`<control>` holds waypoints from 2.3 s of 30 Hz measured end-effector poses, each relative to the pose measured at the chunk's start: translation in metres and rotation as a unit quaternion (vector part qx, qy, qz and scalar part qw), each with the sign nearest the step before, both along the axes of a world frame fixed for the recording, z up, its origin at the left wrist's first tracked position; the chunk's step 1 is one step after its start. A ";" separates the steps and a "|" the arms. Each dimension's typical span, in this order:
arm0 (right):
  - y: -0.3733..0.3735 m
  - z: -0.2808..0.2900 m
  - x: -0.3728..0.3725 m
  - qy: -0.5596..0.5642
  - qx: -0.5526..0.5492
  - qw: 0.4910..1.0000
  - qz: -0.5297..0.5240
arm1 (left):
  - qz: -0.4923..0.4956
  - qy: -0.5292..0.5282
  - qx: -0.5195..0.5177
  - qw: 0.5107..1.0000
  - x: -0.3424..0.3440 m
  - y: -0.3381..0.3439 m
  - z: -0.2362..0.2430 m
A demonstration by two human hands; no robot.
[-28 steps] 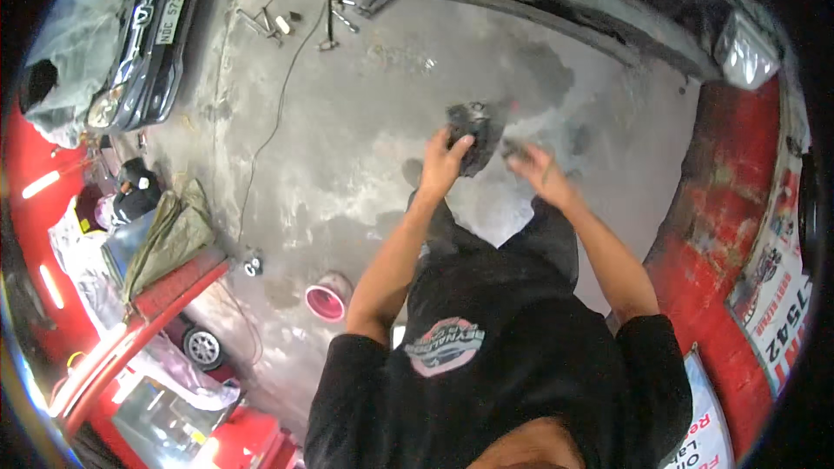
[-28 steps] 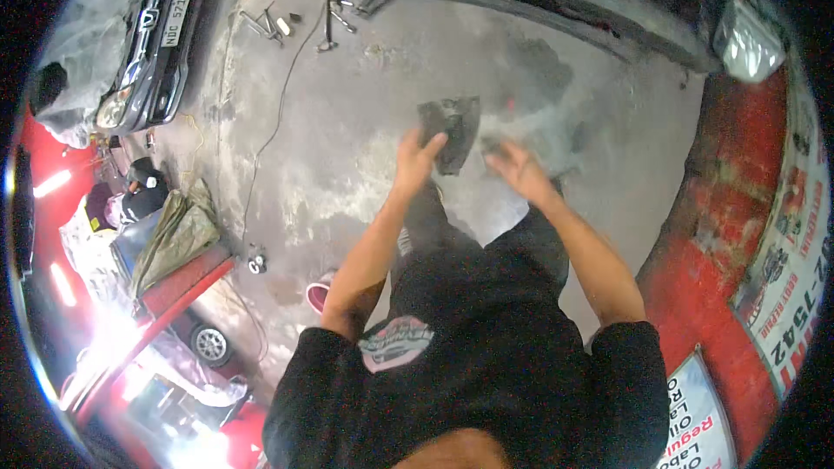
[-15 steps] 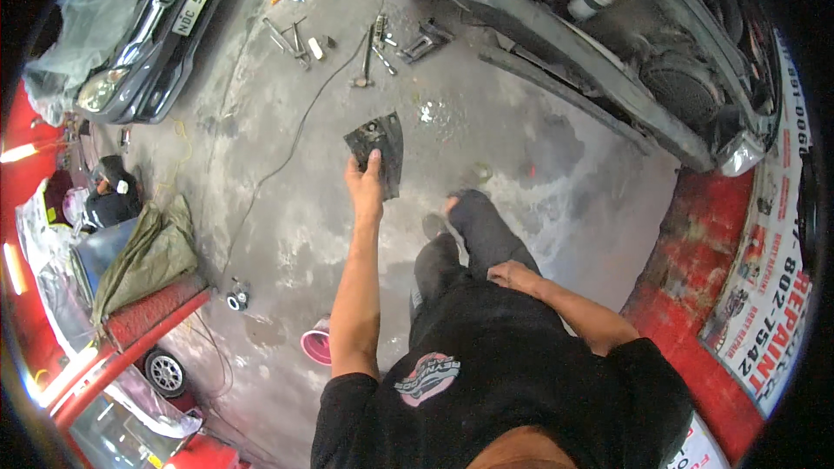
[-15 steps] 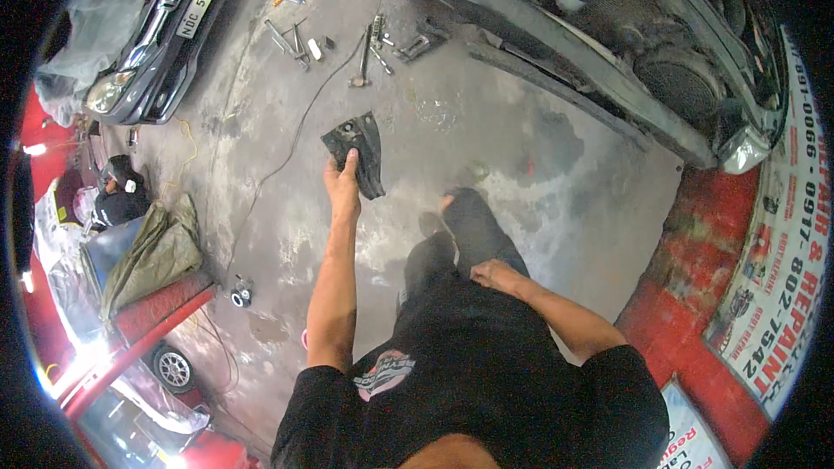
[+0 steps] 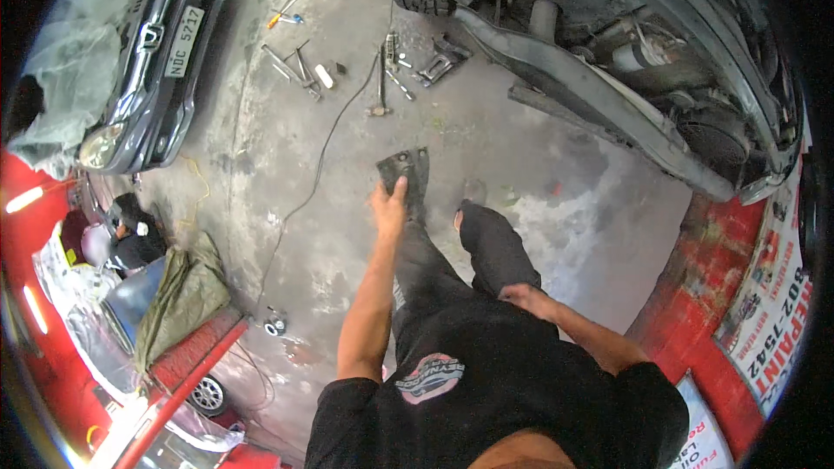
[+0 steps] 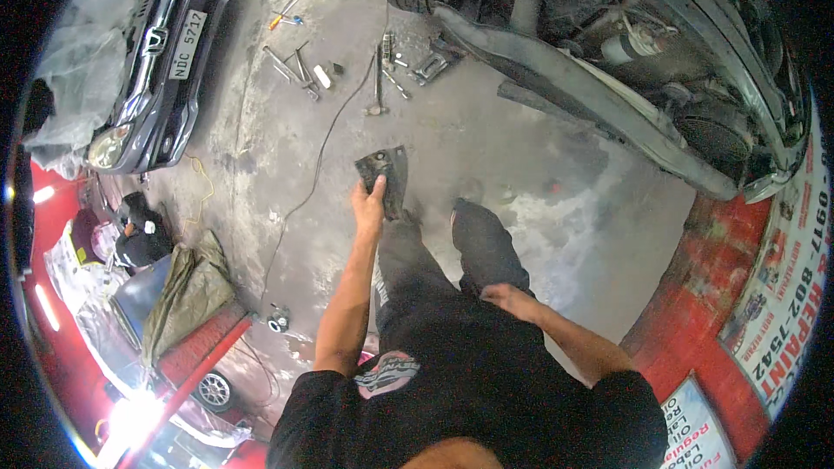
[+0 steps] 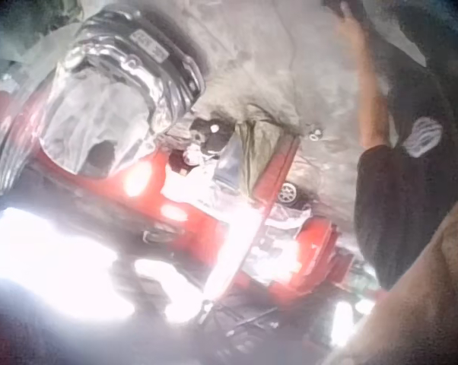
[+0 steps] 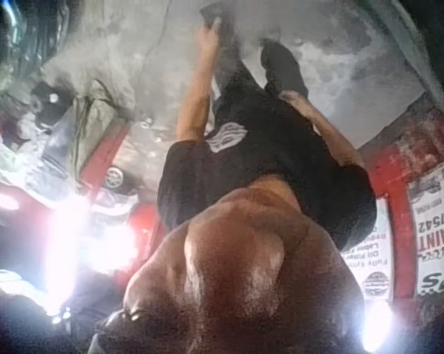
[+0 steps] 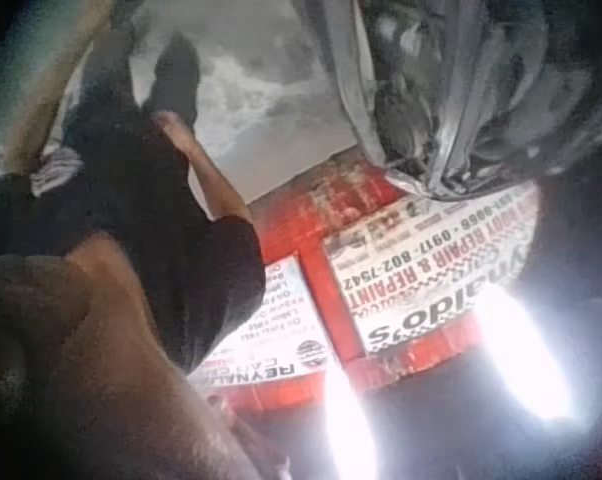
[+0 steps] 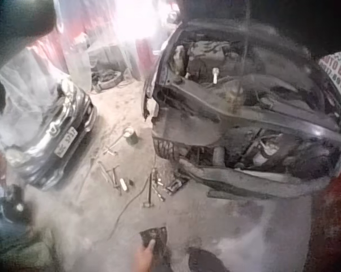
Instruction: The person uses a hammer against a wooden block and the floor to straighten a bent metal vehicle part, then attempts to fit the part onto the lower front chassis of a vehicle.
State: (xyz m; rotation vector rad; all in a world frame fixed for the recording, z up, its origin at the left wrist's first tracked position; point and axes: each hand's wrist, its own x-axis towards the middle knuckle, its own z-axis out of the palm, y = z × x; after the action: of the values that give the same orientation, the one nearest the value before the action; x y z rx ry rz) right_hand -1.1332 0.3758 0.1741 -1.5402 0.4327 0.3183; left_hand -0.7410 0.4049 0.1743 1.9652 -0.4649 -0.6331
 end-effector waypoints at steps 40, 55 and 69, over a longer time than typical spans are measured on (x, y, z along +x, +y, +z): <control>-0.342 -0.253 0.137 0.123 -0.711 0.440 -0.535 | -0.349 0.062 -0.341 0.871 0.162 -0.466 -0.216; -0.342 -0.211 0.141 0.253 -0.667 0.497 -0.494 | -0.294 0.096 -0.410 0.858 0.188 -0.476 -0.238; -0.336 -0.202 0.147 0.248 -0.633 0.508 -0.529 | -0.369 0.073 -0.451 0.809 0.159 -0.434 -0.208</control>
State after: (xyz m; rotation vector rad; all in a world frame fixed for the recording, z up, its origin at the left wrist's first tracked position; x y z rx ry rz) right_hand -0.9858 0.0397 -0.0279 -2.1094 2.3563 -0.7911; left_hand -0.5821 -0.0288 -0.0332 0.7716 -1.2030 -0.8183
